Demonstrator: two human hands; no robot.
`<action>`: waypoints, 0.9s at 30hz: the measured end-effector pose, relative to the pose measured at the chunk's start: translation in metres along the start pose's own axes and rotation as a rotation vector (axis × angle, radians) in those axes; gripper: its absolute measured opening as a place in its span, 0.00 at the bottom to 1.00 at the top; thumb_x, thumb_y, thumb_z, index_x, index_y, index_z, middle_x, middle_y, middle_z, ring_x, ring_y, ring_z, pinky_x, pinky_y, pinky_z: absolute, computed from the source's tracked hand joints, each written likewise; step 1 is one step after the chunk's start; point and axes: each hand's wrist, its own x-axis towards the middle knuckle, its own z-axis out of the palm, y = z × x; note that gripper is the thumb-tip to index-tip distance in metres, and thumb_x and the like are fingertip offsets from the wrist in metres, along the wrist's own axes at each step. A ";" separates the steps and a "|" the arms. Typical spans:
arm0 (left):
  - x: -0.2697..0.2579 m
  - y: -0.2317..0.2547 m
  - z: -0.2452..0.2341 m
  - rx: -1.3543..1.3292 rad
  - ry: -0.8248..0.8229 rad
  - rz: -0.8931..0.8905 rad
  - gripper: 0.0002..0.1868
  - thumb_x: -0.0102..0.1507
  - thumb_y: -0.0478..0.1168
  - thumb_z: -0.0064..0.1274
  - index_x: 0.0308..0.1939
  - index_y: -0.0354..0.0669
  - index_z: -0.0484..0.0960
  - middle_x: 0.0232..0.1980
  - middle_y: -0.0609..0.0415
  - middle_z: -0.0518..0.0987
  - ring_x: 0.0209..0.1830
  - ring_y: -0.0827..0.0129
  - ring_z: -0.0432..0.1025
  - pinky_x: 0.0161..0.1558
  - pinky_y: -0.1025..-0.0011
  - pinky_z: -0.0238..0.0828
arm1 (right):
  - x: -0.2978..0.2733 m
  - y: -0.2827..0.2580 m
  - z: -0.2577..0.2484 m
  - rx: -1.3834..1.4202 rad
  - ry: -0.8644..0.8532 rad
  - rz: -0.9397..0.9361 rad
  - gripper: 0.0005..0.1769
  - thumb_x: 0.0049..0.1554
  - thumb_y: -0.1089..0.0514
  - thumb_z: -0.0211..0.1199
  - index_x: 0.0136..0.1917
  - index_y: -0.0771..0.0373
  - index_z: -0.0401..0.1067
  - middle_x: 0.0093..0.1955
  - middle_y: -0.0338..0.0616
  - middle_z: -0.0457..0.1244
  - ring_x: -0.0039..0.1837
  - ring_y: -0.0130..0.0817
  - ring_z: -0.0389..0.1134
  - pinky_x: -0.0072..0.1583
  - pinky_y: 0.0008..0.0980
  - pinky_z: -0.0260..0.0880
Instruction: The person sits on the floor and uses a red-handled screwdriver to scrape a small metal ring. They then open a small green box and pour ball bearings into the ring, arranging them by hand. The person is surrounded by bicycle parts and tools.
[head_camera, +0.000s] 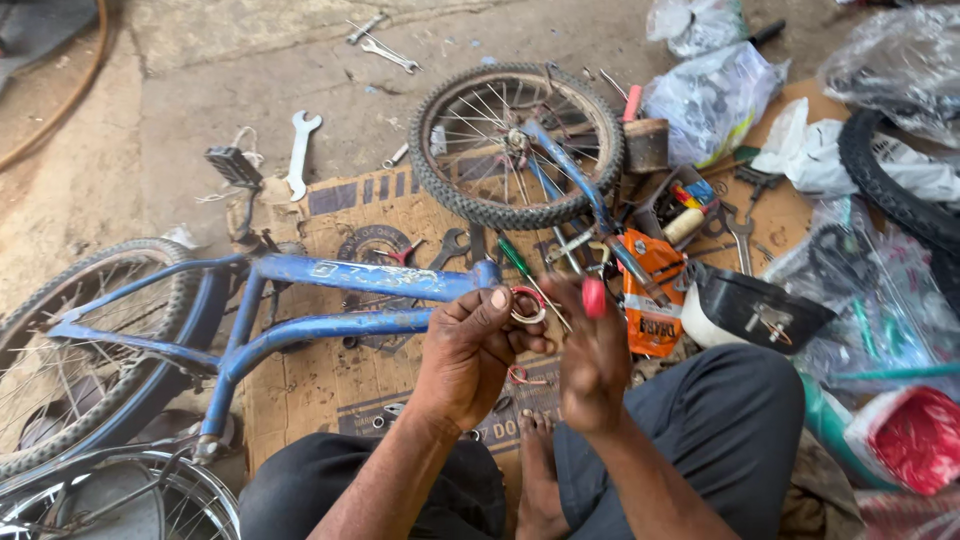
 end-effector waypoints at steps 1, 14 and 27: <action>0.001 0.000 0.000 -0.007 -0.003 -0.001 0.13 0.69 0.41 0.54 0.44 0.30 0.83 0.42 0.45 0.83 0.39 0.62 0.78 0.43 0.61 0.78 | 0.006 0.003 -0.001 0.025 -0.006 -0.052 0.44 0.65 0.30 0.58 0.82 0.56 0.55 0.76 0.48 0.58 0.74 0.39 0.60 0.74 0.41 0.60; -0.001 0.000 0.001 0.001 -0.038 -0.002 0.13 0.68 0.41 0.55 0.44 0.30 0.83 0.41 0.46 0.84 0.40 0.61 0.78 0.45 0.61 0.76 | -0.004 -0.004 0.009 -0.153 -0.011 -0.130 0.40 0.71 0.28 0.46 0.85 0.53 0.55 0.87 0.50 0.45 0.83 0.39 0.52 0.82 0.44 0.52; 0.002 -0.003 -0.001 0.003 -0.026 0.007 0.11 0.68 0.39 0.56 0.43 0.30 0.82 0.41 0.45 0.83 0.40 0.61 0.78 0.46 0.61 0.77 | 0.007 -0.005 -0.003 -0.421 0.010 -0.210 0.36 0.71 0.28 0.41 0.76 0.54 0.67 0.82 0.50 0.55 0.81 0.41 0.55 0.80 0.43 0.56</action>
